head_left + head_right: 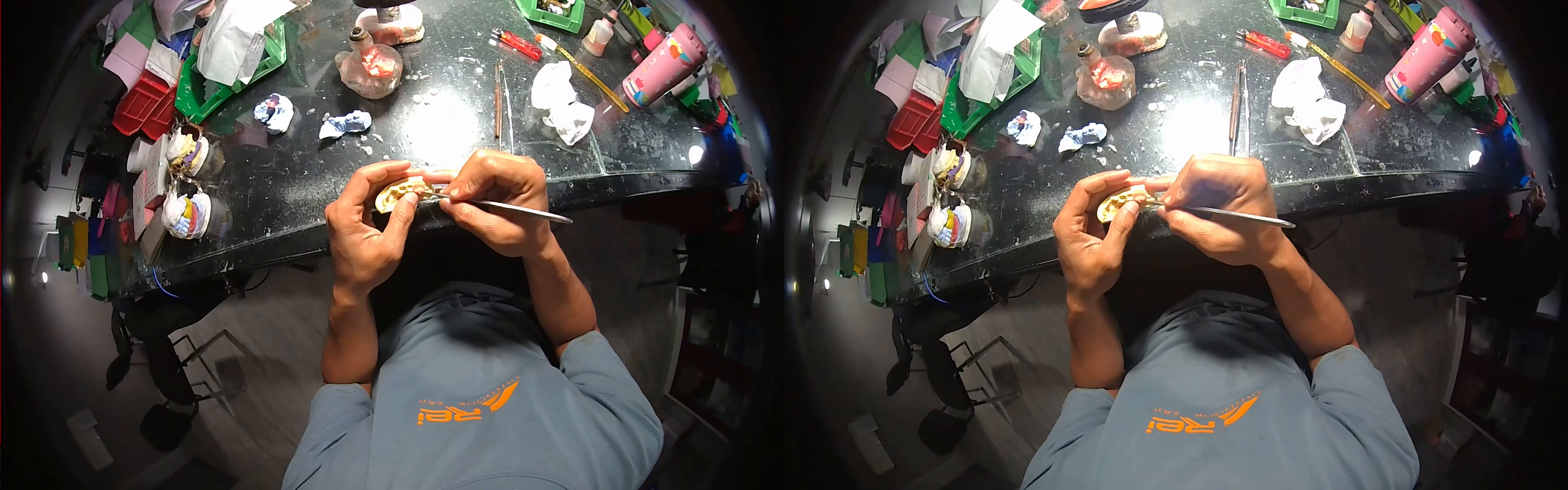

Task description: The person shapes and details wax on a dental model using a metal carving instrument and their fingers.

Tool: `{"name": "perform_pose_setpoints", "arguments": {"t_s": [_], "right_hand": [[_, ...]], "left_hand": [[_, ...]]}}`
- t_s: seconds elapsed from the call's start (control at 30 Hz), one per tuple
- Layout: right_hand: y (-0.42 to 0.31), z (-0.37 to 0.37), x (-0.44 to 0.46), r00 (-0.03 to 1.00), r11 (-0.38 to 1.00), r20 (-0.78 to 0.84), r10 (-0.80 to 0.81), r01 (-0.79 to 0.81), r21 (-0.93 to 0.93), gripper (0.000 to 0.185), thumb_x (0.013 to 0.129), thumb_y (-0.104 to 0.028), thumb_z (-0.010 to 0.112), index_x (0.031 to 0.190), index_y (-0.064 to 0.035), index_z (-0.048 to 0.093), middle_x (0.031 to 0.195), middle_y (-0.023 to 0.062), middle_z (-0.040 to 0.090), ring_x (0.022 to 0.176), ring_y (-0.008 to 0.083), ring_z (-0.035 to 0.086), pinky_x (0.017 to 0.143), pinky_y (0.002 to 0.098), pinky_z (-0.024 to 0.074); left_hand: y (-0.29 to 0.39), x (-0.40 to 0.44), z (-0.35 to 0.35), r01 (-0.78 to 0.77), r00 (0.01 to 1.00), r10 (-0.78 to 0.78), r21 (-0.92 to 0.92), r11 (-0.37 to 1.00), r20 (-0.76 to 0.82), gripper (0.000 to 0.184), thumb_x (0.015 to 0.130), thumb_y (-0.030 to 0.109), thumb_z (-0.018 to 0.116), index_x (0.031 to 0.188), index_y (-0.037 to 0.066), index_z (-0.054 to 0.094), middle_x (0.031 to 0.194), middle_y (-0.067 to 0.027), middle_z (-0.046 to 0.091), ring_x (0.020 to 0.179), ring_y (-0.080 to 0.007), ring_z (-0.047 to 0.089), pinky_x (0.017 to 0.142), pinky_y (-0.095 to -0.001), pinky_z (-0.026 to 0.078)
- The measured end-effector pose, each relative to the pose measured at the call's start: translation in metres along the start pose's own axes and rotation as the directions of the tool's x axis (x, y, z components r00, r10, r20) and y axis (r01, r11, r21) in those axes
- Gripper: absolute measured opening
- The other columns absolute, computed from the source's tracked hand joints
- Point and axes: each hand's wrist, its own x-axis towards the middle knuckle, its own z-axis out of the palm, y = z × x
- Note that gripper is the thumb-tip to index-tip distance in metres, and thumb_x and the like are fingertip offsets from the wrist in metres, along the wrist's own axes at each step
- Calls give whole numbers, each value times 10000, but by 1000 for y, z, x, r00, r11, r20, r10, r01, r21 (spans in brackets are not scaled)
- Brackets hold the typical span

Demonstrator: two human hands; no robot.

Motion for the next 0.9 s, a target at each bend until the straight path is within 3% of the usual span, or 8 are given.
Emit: {"name": "perform_pose_setpoints", "arguments": {"t_s": [0.23, 0.33, 0.53, 0.8, 0.9], "right_hand": [[0, 0, -2, 999, 999, -14, 33, -33, 8, 102, 846, 111, 750, 861, 28, 692, 868, 88, 723, 1027, 259, 786, 822, 295, 626], [-2, 1, -2, 998, 998, -13, 57, -57, 7, 100, 846, 111, 747, 861, 29, 692, 869, 86, 725, 1020, 257, 787, 830, 302, 629], [1, -6, 2, 996, 997, 75, -39, 44, -60, 102, 844, 102, 756, 864, 24, 693, 873, 91, 727, 1018, 256, 788, 832, 305, 630], [0, -2, 0, 999, 999, 7, 32, -32, -39, 103, 831, 99, 754, 849, 18, 693, 863, 87, 726, 1012, 263, 792, 819, 311, 630], [1, -3, 0, 999, 1000, 34, 9, -8, -25, 106, 831, 97, 759, 846, 17, 692, 866, 87, 726, 1017, 269, 792, 804, 306, 627]], "left_hand": [[1, 0, -1, 16, 1000, -16, -13, 1000, 9, 300, 939, -84, 681, 1237, -59, 650, 1101, -152, 772, 1021, -160, 743, 924, -281, 579], [1, 0, 0, 20, 1000, -20, -19, 1000, 9, 302, 939, -86, 678, 1238, -58, 649, 1101, -153, 773, 1022, -159, 742, 925, -280, 578], [1, 0, 0, 18, 1000, -18, -14, 1000, 4, 303, 940, -84, 676, 1239, -56, 647, 1104, -154, 773, 1026, -161, 742, 929, -282, 577], [-1, 0, 1, 16, 1000, -16, -12, 1000, 8, 302, 938, -86, 674, 1237, -54, 650, 1106, -155, 771, 1027, -167, 745, 932, -285, 580], [3, -1, -2, 53, 997, -53, 3, 999, 49, 338, 962, -104, 663, 1292, -56, 616, 1188, -166, 734, 1094, -170, 712, 991, -291, 555]]}}
